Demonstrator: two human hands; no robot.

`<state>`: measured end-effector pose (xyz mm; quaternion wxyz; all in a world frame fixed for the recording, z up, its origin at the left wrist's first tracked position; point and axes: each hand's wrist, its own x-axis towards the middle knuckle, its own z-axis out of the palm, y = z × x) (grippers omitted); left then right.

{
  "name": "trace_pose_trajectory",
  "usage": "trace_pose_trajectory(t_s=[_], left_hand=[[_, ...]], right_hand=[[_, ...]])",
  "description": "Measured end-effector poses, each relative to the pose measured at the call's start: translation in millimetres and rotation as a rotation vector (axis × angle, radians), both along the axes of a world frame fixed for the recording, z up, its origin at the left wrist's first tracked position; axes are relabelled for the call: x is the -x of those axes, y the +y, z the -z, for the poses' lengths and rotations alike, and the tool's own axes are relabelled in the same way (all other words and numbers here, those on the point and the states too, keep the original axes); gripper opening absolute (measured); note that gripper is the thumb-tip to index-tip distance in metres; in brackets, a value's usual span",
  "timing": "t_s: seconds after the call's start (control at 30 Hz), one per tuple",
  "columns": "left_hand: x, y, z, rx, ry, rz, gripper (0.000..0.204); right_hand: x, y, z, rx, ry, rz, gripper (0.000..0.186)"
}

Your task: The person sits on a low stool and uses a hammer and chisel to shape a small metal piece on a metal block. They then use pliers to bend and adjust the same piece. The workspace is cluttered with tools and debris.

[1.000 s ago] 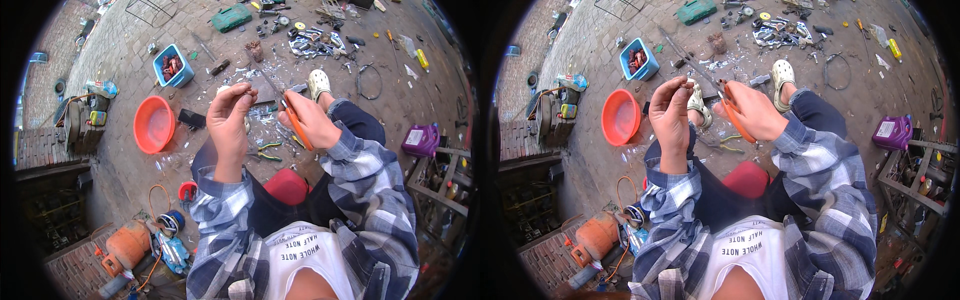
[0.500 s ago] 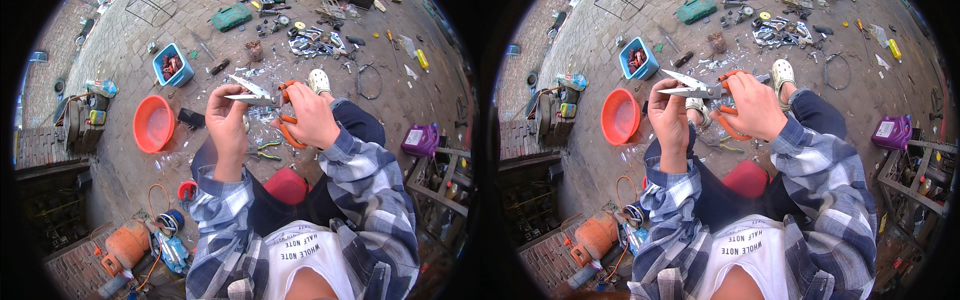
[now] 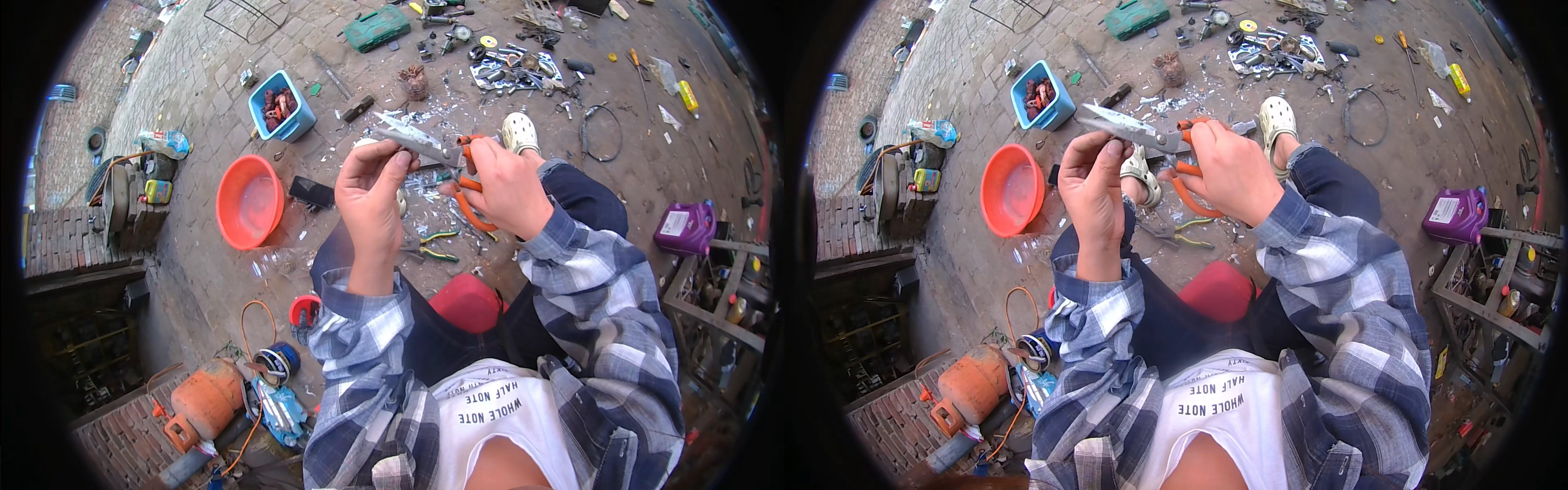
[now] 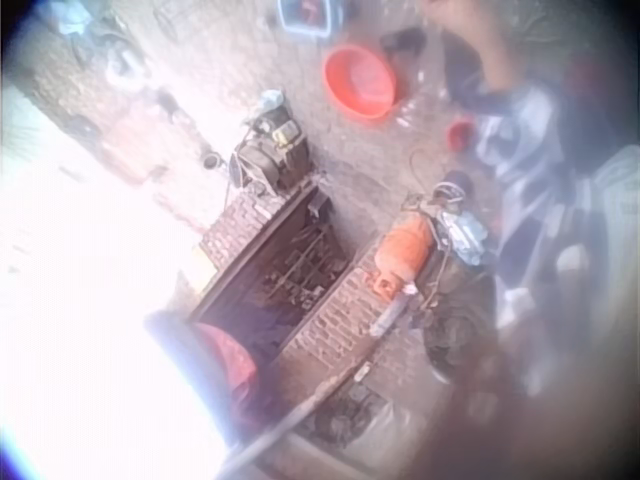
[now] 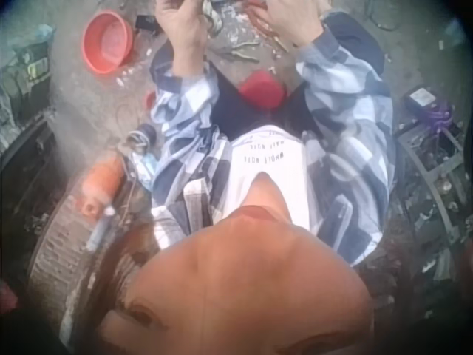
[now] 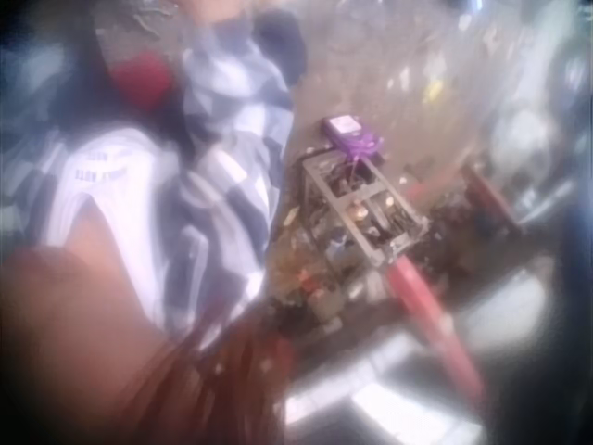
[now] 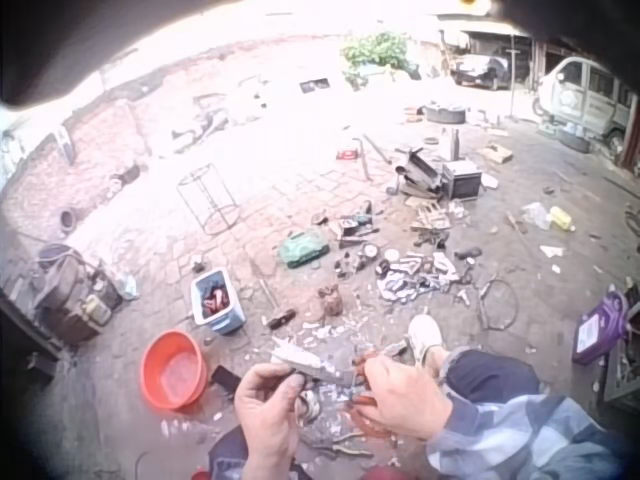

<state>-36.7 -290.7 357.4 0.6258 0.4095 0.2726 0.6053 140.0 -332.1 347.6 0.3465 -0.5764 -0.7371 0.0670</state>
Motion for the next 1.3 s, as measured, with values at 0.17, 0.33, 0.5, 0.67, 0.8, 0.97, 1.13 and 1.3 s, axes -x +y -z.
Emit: trace_pose_trajectory(t_s=[0.17,0.33,0.5,0.67,0.8,0.97,1.13,1.3], left_hand=[[2.8,0.0,-4.3,0.048,-0.049,-0.014,0.012],[0.3,-0.4,-3.9,0.063,-0.06,0.002,0.015],[1.2,0.4,-1.1,0.068,-0.09,0.014,0.018],[1.6,2.1,3.8,0.039,-0.087,0.02,0.021],[-1.9,1.3,0.5,0.049,-0.078,-0.018,0.02],[2.1,3.4,7.0,0.019,-0.061,-0.029,0.017],[0.5,0.8,1.6,0.063,-0.044,-0.044,0.017],[0.9,1.3,1.2,0.037,-0.023,-0.043,0.017]], right_hand=[[-1.7,3.6,0.8,0.488,0.407,-0.107,0.044],[-4.5,0.8,-7.7,0.438,0.3,-0.072,0.045],[-1.8,-0.9,-9.3,0.43,0.301,-0.111,0.046],[-2.6,-1.4,-8.1,0.366,0.237,-0.113,0.047],[-2.4,-1.8,-6.2,0.238,0.146,-0.117,0.049],[-1.6,-2.1,-12.0,0.133,0.048,-0.118,0.05],[-2.0,-2.0,-15.7,0.093,-0.016,-0.079,0.05],[-2.1,-1.9,-15.2,0.088,-0.044,-0.066,0.051]])
